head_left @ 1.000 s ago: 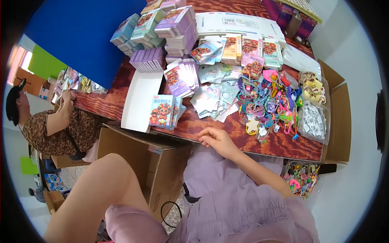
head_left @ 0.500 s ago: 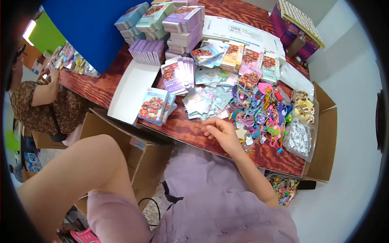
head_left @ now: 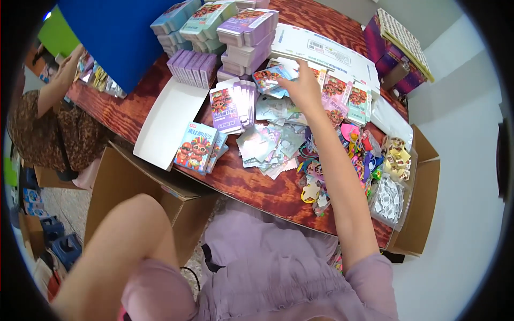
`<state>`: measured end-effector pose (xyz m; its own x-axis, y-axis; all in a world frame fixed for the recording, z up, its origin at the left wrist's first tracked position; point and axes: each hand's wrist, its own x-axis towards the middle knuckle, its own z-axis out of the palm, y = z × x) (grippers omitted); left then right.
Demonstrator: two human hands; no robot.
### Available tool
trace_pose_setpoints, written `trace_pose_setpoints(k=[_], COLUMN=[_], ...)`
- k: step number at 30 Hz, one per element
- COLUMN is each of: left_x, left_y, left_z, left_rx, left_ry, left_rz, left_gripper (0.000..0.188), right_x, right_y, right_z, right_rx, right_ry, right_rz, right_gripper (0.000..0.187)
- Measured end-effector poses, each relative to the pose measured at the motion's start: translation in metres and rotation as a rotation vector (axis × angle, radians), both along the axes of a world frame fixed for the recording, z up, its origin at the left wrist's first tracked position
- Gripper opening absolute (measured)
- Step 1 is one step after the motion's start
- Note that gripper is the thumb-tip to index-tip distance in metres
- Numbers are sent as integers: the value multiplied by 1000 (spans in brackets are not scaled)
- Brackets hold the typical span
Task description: Sorting and packing small toy components and retail boxes at a factory workbench.
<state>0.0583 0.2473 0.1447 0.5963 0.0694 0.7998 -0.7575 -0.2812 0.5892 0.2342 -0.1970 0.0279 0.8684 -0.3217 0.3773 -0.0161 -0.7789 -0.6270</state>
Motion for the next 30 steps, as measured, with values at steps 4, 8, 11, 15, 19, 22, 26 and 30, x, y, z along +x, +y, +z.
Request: trace_pose_setpoints(k=[4, 8, 11, 15, 19, 22, 26, 30], left_x=[-35, 21, 34, 22, 4, -7, -17, -13], left_y=[-107, -181, -214, -227, -206, -198, -204, -191], left_z=[27, 20, -41, -108, -135, -142, -136, -138], left_rx=[101, 143, 566, 758, 833, 710, 767, 820], left_ry=[43, 82, 285, 338, 663, 521, 416, 490], left_rz=[43, -99, -240, -178, -302, -324, -190, -147], left_gripper=[40, 40, 80, 95, 84, 76, 81, 86], right_x=[17, -8, -76, -161, -200, -200, -199, -199], right_y=[51, 0, 4, 38, 53, 54, 76, 78], right_z=[7, 11, 35, 24, 10, 5, -6, -2], right_rx=[-46, 11, 39, 201, 313, 543, 592, 625], right_ry=[255, 68, 28, 194, 170, 399, 340, 278], right_rz=[-16, -143, 31, 279, 406, 384, 341, 316], right_gripper=[70, 59, 49, 44, 28, 22, 19, 17])
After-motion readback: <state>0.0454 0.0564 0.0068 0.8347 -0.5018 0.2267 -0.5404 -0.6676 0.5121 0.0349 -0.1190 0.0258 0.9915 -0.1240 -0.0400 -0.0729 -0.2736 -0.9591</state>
